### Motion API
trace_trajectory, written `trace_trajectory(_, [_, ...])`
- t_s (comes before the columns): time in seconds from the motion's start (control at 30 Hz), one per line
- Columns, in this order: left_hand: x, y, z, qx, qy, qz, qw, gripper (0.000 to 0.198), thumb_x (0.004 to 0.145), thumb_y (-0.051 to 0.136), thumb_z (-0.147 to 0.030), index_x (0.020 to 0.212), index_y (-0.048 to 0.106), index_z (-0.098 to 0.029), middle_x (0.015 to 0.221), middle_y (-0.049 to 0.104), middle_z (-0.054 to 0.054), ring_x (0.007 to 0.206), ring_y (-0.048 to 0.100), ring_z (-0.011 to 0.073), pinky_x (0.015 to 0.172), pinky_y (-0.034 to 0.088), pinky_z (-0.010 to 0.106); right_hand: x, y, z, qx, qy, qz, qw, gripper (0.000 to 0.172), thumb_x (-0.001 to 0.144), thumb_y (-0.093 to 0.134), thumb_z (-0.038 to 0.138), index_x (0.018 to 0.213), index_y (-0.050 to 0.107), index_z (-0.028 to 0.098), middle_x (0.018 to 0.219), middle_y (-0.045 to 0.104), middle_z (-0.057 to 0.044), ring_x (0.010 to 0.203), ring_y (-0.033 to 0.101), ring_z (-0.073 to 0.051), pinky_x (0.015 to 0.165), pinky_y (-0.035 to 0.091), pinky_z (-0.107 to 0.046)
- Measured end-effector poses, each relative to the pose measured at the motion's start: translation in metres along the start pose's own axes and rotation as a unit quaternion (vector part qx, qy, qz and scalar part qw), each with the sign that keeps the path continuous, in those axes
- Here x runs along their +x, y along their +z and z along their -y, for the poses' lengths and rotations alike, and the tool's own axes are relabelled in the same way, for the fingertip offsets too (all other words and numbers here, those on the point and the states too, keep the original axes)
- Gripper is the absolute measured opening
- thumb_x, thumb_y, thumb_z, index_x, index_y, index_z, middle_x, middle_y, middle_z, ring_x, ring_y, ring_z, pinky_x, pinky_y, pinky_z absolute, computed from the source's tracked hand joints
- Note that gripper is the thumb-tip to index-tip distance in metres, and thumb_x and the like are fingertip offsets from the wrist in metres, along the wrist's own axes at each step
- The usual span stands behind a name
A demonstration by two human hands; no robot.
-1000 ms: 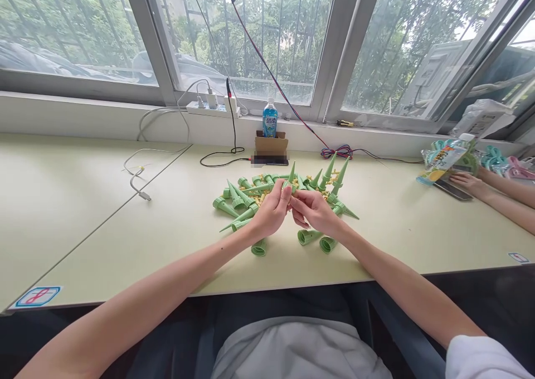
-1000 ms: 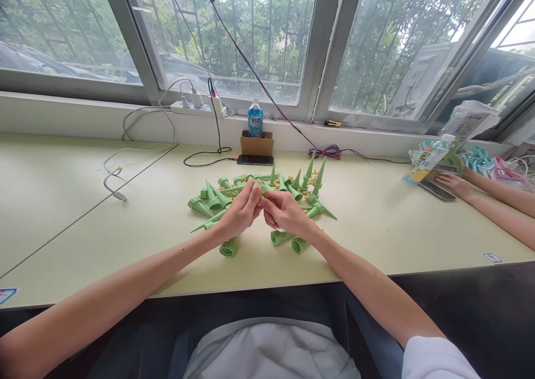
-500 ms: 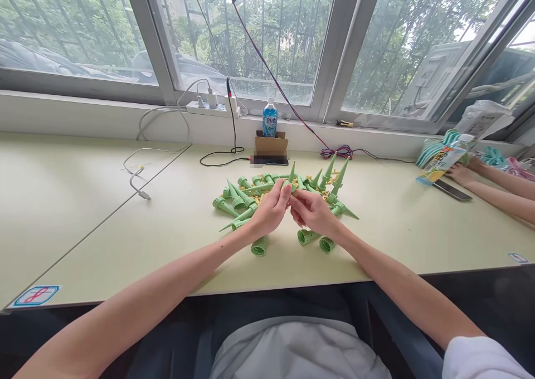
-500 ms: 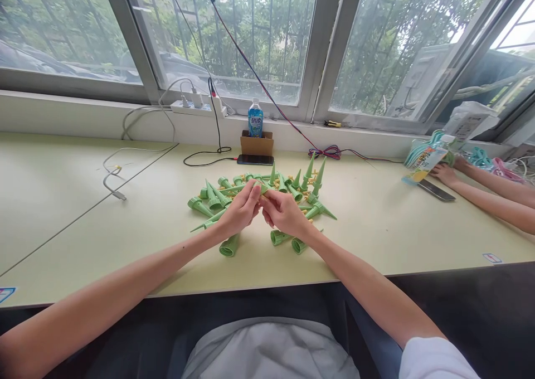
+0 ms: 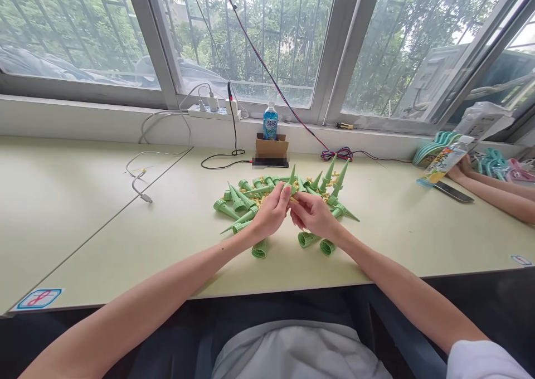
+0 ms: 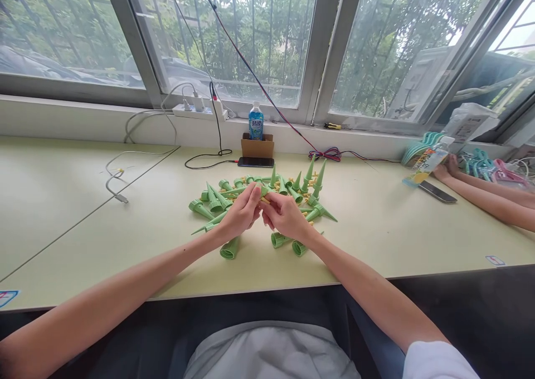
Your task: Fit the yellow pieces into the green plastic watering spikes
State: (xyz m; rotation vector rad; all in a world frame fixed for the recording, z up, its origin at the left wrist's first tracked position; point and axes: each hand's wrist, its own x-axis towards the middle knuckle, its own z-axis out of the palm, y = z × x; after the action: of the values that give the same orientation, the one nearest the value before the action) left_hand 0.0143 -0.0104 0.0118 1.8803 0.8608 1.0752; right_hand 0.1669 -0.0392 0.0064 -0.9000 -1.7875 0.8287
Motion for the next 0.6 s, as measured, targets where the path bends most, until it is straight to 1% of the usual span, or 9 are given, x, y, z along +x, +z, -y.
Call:
trace_trajectory(0.1, [0.0004, -0.0028, 0.0000, -0.003, -0.009, 0.024, 1.000, 0.040, 0.100, 0.029, -0.056, 0.079, 0.034, -0.022, 0.055, 0.036, -0.008, 0.042, 0.032, 0.0080, 0.046, 0.032, 0.022, 0.0007, 0.0004, -0.0004, 0.024, 0.015, 0.004, 1.000, 0.037, 0.094, 0.056, 0.049, 0.073, 0.049, 0.019, 0.054, 0.057, 0.003, 0.040, 0.046, -0.007, 0.042, 0.037, -0.022])
trace_trajectory(0.17, [0.0004, -0.0053, -0.0012, 0.015, -0.002, 0.025, 1.000, 0.039, 0.100, 0.029, -0.055, 0.083, 0.040, -0.021, 0.054, 0.037, -0.007, 0.043, 0.034, 0.0088, 0.047, 0.033, 0.022, 0.0015, 0.0002, 0.0008, 0.042, 0.020, 0.005, 0.999, 0.038, 0.092, 0.058, 0.051, 0.073, 0.050, 0.019, 0.054, 0.056, 0.003, 0.040, 0.046, -0.007, 0.041, 0.036, -0.022])
trace_trajectory(0.27, [0.0000, -0.0082, -0.0036, 0.048, 0.022, 0.025, 0.998, 0.037, 0.101, 0.030, -0.052, 0.103, 0.050, -0.021, 0.053, 0.040, -0.008, 0.046, 0.039, 0.0108, 0.051, 0.035, 0.023, 0.0034, -0.0014, 0.0036, 0.065, 0.030, 0.000, 0.997, 0.039, 0.091, 0.058, 0.053, 0.074, 0.052, 0.018, 0.052, 0.055, 0.004, 0.039, 0.044, -0.007, 0.039, 0.034, -0.022])
trace_trajectory(0.33, [-0.0002, -0.0089, -0.0039, 0.071, 0.042, 0.030, 0.996, 0.039, 0.101, 0.030, -0.050, 0.117, 0.049, -0.020, 0.052, 0.045, -0.008, 0.047, 0.043, 0.0121, 0.055, 0.038, 0.024, 0.0047, -0.0032, 0.0046, 0.082, 0.040, -0.015, 0.996, 0.040, 0.091, 0.059, 0.053, 0.075, 0.054, 0.017, 0.052, 0.054, 0.004, 0.038, 0.044, -0.007, 0.038, 0.033, -0.022])
trace_trajectory(0.4, [-0.0001, -0.0089, -0.0024, 0.098, 0.057, 0.033, 0.993, 0.040, 0.101, 0.032, -0.048, 0.124, 0.046, -0.018, 0.052, 0.049, -0.008, 0.048, 0.046, 0.0129, 0.059, 0.040, 0.025, 0.0057, -0.0050, 0.0039, 0.104, 0.048, -0.031, 0.993, 0.039, 0.090, 0.060, 0.053, 0.077, 0.056, 0.017, 0.053, 0.054, 0.004, 0.039, 0.044, -0.007, 0.038, 0.034, -0.022])
trace_trajectory(0.5, [0.0004, -0.0086, 0.0013, 0.132, 0.061, 0.039, 0.989, 0.041, 0.102, 0.031, -0.045, 0.128, 0.044, -0.016, 0.051, 0.049, -0.008, 0.048, 0.047, 0.0138, 0.063, 0.041, 0.026, 0.0064, -0.0063, 0.0009, 0.129, 0.056, -0.033, 0.989, 0.036, 0.089, 0.062, 0.051, 0.078, 0.057, 0.016, 0.053, 0.054, 0.004, 0.039, 0.044, -0.007, 0.038, 0.036, -0.022])
trace_trajectory(0.6, [0.0007, -0.0086, 0.0037, 0.139, 0.055, 0.047, 0.988, 0.040, 0.102, 0.029, -0.043, 0.128, 0.043, -0.016, 0.052, 0.047, -0.008, 0.047, 0.046, 0.0143, 0.062, 0.040, 0.027, 0.0065, -0.0057, -0.0020, 0.147, 0.062, -0.028, 0.987, 0.036, 0.090, 0.063, 0.048, 0.075, 0.055, 0.016, 0.052, 0.053, 0.005, 0.038, 0.044, -0.007, 0.037, 0.034, -0.021])
